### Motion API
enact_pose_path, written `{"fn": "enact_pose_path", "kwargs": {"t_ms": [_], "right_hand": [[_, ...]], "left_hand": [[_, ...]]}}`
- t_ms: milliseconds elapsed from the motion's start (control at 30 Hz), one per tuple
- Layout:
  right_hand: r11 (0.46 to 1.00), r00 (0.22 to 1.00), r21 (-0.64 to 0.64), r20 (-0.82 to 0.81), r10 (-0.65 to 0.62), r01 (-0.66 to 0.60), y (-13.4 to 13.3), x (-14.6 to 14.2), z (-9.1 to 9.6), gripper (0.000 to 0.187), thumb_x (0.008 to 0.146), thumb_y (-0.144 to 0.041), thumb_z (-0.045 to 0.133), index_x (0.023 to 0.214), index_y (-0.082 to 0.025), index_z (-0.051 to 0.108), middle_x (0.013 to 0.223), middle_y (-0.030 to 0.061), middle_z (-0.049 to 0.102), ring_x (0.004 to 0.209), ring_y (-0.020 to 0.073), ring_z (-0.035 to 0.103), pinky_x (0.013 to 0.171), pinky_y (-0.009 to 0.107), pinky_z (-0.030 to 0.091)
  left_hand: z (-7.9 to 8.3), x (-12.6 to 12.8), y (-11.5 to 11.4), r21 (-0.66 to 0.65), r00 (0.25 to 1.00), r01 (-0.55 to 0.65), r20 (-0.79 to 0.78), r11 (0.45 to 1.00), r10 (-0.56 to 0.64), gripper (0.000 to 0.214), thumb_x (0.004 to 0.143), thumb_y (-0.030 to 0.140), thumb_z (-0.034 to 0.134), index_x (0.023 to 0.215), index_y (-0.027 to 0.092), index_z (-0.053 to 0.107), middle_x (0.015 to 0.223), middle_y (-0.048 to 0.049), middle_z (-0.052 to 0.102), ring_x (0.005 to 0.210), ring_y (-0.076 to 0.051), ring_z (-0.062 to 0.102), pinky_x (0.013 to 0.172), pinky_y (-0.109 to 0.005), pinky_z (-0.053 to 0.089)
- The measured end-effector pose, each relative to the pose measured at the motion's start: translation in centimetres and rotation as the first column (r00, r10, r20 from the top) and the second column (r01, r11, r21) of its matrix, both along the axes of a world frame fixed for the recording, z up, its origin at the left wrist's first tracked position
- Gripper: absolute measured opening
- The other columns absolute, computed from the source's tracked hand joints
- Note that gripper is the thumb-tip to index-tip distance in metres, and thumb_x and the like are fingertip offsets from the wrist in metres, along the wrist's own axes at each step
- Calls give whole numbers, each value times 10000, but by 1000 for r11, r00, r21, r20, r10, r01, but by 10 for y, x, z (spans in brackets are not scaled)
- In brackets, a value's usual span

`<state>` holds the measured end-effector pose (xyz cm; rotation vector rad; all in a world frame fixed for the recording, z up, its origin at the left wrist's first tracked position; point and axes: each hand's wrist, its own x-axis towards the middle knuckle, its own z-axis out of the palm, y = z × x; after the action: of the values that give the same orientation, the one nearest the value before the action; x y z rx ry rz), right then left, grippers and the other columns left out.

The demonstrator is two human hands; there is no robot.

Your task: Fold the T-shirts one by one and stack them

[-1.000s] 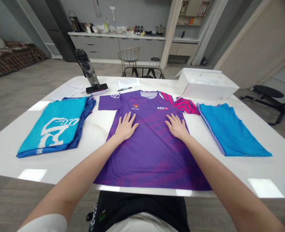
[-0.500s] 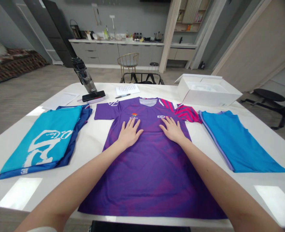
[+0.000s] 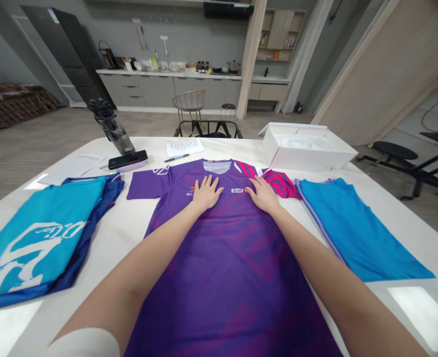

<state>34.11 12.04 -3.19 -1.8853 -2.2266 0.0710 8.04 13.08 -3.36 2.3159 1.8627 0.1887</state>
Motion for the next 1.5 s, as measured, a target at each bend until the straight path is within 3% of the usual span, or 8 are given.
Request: {"fn": "enact_pose_path", "kwargs": {"t_ms": [167, 300, 900, 1133, 1333, 1400, 1500], "right_hand": [[985, 996, -157, 74, -55, 66, 6, 8, -6, 781, 994, -752, 204, 1620, -310, 355, 1701, 46, 277, 1552, 386, 224, 1233, 648, 177], [978, 990, -173, 102, -97, 114, 12, -1, -10, 808, 967, -792, 145, 1642, -368, 277, 1722, 19, 206, 1559, 422, 170, 1217, 703, 111], [978, 987, -165, 125, -105, 125, 9, -5, -6, 815, 967, -777, 78, 1653, -366, 236, 1730, 14, 182, 1569, 383, 153, 1234, 656, 103], [975, 982, -144, 118, -151, 167, 7, -3, -9, 849, 961, -791, 109, 1650, -321, 269, 1724, 65, 202, 1568, 387, 155, 1242, 625, 105], [971, 979, -139, 78, -188, 197, 11, 2, -1, 812, 974, -774, 151, 1639, -333, 300, 1705, 79, 263, 1548, 416, 209, 1207, 653, 202], [974, 981, -128, 66, -183, 190, 19, 7, 3, 763, 998, -731, 146, 1635, -341, 304, 1705, 74, 265, 1547, 407, 215, 1181, 678, 243], [977, 991, -170, 61, -116, 125, 32, 19, 7, 707, 1027, -668, 138, 1621, -338, 336, 1696, 58, 292, 1547, 361, 234, 1183, 678, 255]], "left_hand": [[-8, -4, 17, -22, 999, -36, 0, 999, 36, 733, 1015, 665, 166, 1632, 292, 300, 1716, -53, 220, 1591, -287, 181, 1271, -613, 102], [-12, -8, 20, 21, 1000, -23, -9, 999, 24, 760, 1002, 693, 143, 1636, 300, 288, 1718, -39, 209, 1593, -274, 172, 1274, -608, 99], [-8, -6, 17, 3, 1000, -24, -3, 1000, 24, 746, 1008, 669, 143, 1639, 295, 277, 1725, -33, 188, 1598, -255, 151, 1278, -593, 92], [-3, -7, 14, -4, 999, -41, 10, 999, 41, 728, 1013, 657, 165, 1634, 300, 292, 1724, -31, 194, 1596, -265, 158, 1281, -577, 91], [4, -3, 16, -28, 998, -62, -7, 998, 62, 688, 1030, 612, 217, 1619, 277, 337, 1709, -73, 246, 1580, -302, 214, 1261, -616, 147], [6, -1, 21, 22, 1000, -27, -4, 999, 27, 669, 1041, 588, 218, 1609, 266, 359, 1702, -85, 271, 1572, -302, 237, 1258, -611, 168], [6, -3, 31, 37, 992, 125, -3, 991, -125, 624, 1059, 547, 214, 1605, 286, 367, 1694, -62, 300, 1569, -266, 250, 1270, -552, 191]]}}
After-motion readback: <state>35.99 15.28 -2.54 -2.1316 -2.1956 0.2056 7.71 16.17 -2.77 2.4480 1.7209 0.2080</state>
